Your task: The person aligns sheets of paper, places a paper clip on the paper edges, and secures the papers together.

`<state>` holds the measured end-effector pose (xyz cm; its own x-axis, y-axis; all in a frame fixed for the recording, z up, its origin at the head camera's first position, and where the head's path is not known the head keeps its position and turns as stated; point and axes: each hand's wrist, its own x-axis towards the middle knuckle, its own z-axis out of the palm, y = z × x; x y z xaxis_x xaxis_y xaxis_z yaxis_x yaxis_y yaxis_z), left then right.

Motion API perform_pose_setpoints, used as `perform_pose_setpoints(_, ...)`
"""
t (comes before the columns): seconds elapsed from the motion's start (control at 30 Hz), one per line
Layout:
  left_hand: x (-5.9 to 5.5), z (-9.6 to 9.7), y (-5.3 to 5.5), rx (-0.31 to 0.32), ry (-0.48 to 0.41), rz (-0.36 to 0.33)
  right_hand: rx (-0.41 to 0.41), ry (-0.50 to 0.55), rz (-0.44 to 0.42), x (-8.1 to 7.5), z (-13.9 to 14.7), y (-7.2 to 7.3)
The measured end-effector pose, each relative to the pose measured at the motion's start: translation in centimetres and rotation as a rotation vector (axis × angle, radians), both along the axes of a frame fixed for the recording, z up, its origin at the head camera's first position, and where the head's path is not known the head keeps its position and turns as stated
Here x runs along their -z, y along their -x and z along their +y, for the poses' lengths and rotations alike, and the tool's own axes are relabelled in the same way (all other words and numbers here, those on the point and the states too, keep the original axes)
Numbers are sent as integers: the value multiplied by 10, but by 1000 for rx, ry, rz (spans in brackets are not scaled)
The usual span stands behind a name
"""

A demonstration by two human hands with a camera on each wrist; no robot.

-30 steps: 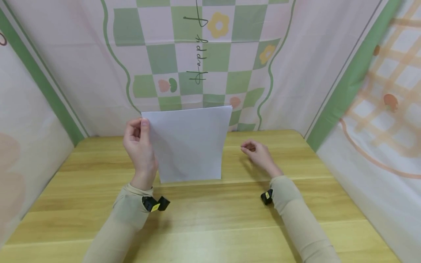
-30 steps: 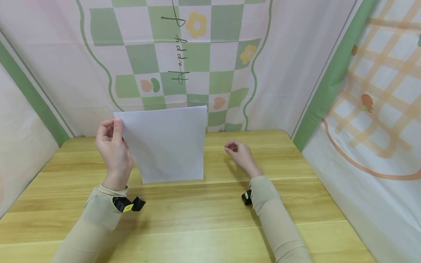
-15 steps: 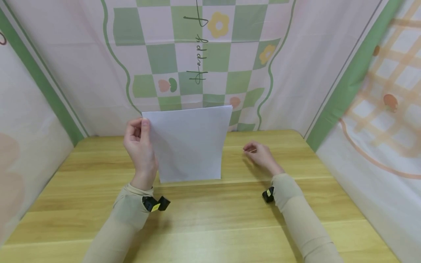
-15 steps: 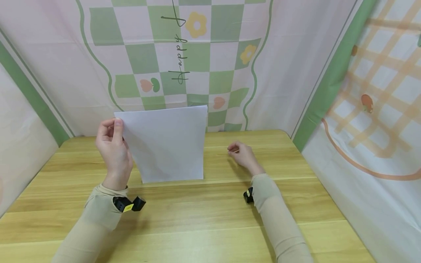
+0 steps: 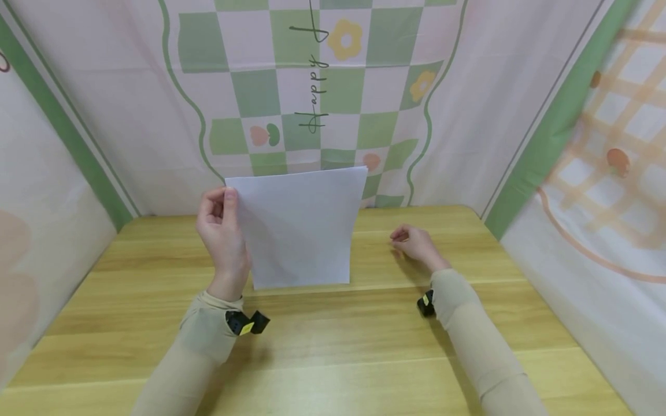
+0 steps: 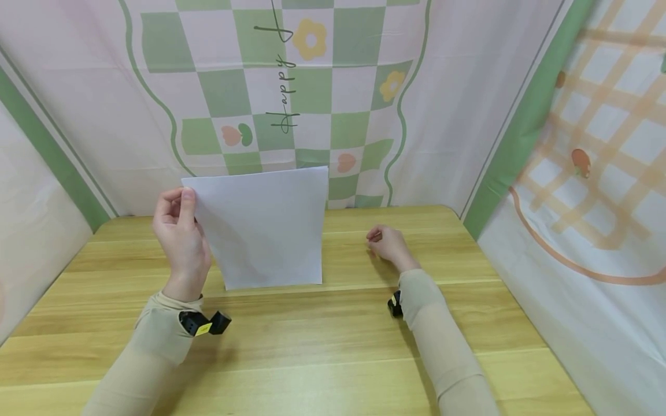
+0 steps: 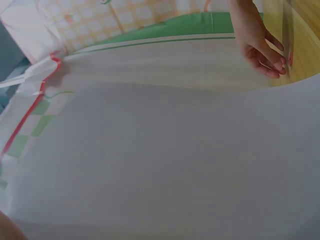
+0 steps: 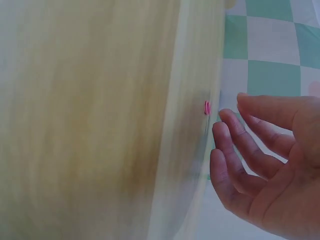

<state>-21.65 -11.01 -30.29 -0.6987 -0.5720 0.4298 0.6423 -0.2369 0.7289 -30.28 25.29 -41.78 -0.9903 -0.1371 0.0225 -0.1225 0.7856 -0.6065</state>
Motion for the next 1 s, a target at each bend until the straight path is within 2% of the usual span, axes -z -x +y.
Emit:
perform_pose_setpoints(0.13, 0, -1, 0, -4, 1, 2, 23, -19, -51, -1, 0, 1)
perform_pose_setpoints(0.43, 0, -1, 0, 4, -14, 12, 81, -43, -101, -5, -5, 0)
perform_pose_setpoints(0.67, -1, -1, 0, 3, -13, 15, 93, -66, -147, -8, -8, -3)
perform_pose_setpoints(1.0, 0, -1, 0, 0, -6, 11, 99, -74, -138, -7, -10, -2)
